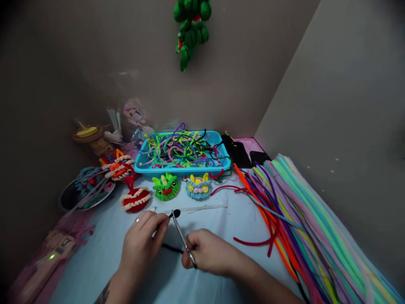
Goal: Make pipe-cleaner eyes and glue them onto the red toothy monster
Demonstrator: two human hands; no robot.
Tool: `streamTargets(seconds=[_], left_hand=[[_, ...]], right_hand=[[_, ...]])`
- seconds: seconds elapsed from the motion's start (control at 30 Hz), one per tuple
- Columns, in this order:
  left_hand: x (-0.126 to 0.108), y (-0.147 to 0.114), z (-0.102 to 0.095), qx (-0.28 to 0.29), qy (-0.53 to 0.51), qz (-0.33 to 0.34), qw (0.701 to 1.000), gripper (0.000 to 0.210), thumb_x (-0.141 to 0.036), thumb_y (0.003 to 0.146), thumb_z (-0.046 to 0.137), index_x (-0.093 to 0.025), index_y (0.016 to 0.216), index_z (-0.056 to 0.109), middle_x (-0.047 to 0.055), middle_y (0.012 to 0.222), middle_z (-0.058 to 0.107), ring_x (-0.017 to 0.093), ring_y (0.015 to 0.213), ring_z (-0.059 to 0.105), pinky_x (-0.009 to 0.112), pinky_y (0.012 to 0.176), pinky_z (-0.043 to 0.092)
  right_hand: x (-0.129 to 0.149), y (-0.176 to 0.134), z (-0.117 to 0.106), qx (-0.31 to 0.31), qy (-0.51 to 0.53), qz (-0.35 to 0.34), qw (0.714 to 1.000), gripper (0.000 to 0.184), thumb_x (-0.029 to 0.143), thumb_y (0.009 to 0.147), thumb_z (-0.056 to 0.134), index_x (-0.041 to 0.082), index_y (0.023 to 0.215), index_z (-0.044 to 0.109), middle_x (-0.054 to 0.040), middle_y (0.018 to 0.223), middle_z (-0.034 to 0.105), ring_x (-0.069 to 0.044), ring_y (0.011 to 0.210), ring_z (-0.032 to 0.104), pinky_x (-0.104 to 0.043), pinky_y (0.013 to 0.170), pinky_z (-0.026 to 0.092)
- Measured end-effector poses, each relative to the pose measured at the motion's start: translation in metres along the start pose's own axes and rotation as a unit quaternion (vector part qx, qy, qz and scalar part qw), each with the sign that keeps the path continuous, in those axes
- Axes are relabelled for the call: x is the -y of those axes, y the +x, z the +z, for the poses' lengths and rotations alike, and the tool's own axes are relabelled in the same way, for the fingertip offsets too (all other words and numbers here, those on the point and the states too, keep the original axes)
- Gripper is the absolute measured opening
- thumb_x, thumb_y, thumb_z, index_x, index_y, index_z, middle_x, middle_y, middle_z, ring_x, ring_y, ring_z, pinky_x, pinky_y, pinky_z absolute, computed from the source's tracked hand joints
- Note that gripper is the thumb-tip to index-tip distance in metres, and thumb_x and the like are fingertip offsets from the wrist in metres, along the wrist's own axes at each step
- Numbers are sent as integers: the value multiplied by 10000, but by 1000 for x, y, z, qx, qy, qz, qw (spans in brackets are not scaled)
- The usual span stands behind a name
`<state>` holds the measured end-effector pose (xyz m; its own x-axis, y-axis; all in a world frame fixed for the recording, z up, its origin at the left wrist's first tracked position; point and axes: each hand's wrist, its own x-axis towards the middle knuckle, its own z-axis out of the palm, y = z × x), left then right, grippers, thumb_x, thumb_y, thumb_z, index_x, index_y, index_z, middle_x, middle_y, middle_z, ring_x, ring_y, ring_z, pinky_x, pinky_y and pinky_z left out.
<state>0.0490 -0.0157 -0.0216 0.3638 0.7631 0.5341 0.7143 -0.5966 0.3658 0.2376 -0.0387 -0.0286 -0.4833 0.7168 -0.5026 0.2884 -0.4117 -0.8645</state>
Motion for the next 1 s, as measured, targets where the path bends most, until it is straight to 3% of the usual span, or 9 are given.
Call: streamTargets(seconds=[0.2,0.73,0.87,1.0], left_hand=[[3,-1,2,7,-1,-11,1000,92,-184,885,503,-186,847,587,24,701,566,170,670,530,267,609,415],[9,-2,4,49,-29,-38,998,130,-164,890,470,-186,811,571,28,721,557,176,705,529,268,630,419],[11,-3,4,75,-69,-67,993,136,-176,894,469,-190,804,569,30,747,569,172,733,540,269,660,424],[11,-1,4,85,-124,-107,983,124,-199,892,480,-186,804,567,23,748,562,157,728,549,254,662,430]], right_hand=[[-3,0,2,25,84,38,995,84,223,598,549,176,560,490,109,376,330,-30,337,234,-160,328,154],[-17,2,0,44,165,68,983,131,249,609,546,192,524,465,114,326,316,-24,282,156,-155,276,83],[-11,-2,-7,14,133,61,989,36,215,597,527,180,605,521,111,353,351,-30,299,198,-147,289,119],[-5,-9,-12,38,70,17,997,208,150,577,555,159,784,575,94,491,433,-39,402,325,-142,377,229]])
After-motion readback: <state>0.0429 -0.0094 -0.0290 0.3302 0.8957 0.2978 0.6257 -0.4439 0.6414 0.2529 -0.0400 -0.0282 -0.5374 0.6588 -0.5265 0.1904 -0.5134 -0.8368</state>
